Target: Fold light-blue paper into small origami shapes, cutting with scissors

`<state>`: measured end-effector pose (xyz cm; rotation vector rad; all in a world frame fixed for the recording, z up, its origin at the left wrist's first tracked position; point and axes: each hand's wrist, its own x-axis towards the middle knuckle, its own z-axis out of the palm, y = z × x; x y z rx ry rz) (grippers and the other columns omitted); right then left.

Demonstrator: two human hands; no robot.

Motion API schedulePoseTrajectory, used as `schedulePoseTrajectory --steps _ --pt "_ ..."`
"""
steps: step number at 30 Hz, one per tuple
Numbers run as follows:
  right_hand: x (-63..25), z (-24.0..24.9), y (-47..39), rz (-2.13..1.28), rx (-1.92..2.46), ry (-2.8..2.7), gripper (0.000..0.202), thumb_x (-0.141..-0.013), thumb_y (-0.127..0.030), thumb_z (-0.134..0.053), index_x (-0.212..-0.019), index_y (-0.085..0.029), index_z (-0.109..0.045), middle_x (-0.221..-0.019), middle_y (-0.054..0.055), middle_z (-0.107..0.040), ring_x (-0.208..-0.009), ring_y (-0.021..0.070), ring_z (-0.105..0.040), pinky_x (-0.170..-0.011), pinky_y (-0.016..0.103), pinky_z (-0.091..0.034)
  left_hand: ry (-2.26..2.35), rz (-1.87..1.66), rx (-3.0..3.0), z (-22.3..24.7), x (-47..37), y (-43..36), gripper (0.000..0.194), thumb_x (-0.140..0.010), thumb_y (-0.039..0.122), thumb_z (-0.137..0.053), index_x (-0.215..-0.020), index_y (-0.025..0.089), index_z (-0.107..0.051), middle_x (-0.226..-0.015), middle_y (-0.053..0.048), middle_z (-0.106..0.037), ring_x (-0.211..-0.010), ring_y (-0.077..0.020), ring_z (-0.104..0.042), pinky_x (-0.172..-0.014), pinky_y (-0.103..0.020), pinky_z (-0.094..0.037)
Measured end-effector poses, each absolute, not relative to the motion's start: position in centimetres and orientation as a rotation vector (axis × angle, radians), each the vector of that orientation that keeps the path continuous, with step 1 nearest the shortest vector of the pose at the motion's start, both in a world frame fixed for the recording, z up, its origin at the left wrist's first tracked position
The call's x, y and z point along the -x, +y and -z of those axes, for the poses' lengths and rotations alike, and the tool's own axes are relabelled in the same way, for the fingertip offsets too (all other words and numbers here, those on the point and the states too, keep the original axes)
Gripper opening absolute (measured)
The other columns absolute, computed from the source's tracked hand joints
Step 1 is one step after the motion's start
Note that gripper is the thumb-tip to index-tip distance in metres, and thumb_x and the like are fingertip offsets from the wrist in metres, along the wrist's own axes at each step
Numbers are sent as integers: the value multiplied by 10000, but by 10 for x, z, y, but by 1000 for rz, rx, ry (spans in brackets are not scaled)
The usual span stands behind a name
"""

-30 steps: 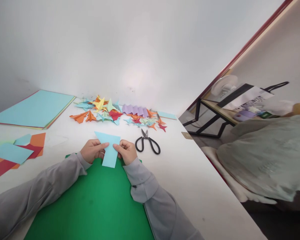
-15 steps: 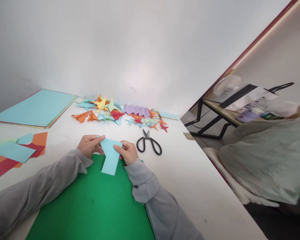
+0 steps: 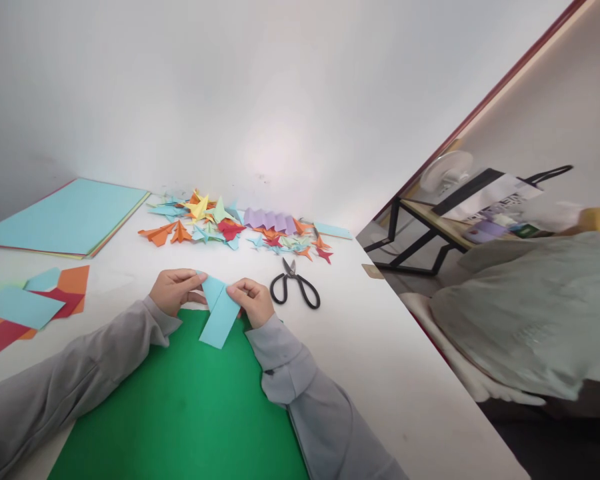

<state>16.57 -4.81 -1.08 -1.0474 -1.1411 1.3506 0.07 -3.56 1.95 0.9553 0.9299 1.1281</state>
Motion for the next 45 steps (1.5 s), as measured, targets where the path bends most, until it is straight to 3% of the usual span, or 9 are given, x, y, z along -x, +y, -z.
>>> schedulePoseTrajectory --steps 10,18,21,24,26,29,34,40,45 --pt "-161 -1 -52 -1409 1111 -1247 266 -527 -377 -731 -562 -145 -606 -450 -37 -541 -411 69 -436 -412 207 -327 1091 -1054 -1087 -22 -1 -37 253 -472 313 -745 -548 97 -638 -466 -16 -605 -420 -138 -582 -419 -239 -521" --pt "-158 -4 -55 -1394 992 -1259 334 -550 -381 -723 -810 -190 -636 -635 -13 -627 -516 96 -522 -471 220 -392 1149 -1073 -1109 -24 1 -34 236 -481 305 -732 -528 105 -615 -446 -20 -601 -410 -160 -590 -390 -248 -519" --pt "-157 -6 -57 -1305 1076 -1340 302 -617 -464 -652 -665 -166 -649 -538 -16 -579 -452 81 -472 -440 218 -366 1166 -1089 -1116 -26 0 -35 247 -478 313 -730 -531 102 -613 -438 -15 -592 -389 -155 -580 -373 -247 -511" --pt "-160 -4 -55 -1258 1160 -1354 450 -690 -520 -555 -437 -148 -564 -371 -34 -442 -358 57 -380 -387 212 -307 1168 -1168 -1069 -28 0 -35 268 -469 327 -732 -539 98 -613 -452 -10 -589 -373 -143 -565 -361 -247 -504" --pt "-163 -3 -54 -1284 1156 -1321 460 -665 -491 -598 -374 -148 -503 -331 -44 -398 -339 48 -347 -366 204 -283 1170 -1200 -1035 -28 1 -34 282 -461 338 -736 -532 97 -609 -453 -9 -580 -361 -133 -550 -352 -247 -492" --pt "-164 -4 -53 -1466 1073 -1225 297 -484 -335 -765 -540 -157 -534 -451 -49 -540 -386 70 -454 -386 196 -351 1147 -1204 -965 -28 3 -31 292 -441 335 -754 -528 100 -603 -448 -3 -558 -382 -119 -537 -360 -241 -480" --pt "-162 -8 -55 -1628 981 -1177 568 -386 -178 -800 -887 -193 -531 -620 -46 -644 -535 130 -595 -502 248 -469 1054 -1244 -791 -24 5 -26 296 -435 305 -768 -575 100 -606 -483 7 -563 -450 -103 -538 -420 -235 -477" --pt "-157 -3 -55 -1522 1126 -1051 315 -479 -327 -766 -686 -148 -610 -568 -14 -641 -464 100 -551 -459 222 -433 975 -1273 -757 -26 0 -29 296 -431 264 -777 -636 100 -642 -577 -18 -623 -535 -122 -580 -507 -267 -508" --pt "-156 -3 -55 -1397 1212 -1093 284 -504 -390 -741 -584 -140 -630 -477 -19 -602 -400 82 -487 -398 208 -369 961 -1187 -807 -29 -1 -33 314 -474 308 -761 -679 86 -675 -668 -78 -669 -597 -148 -606 -539 -273 -512"
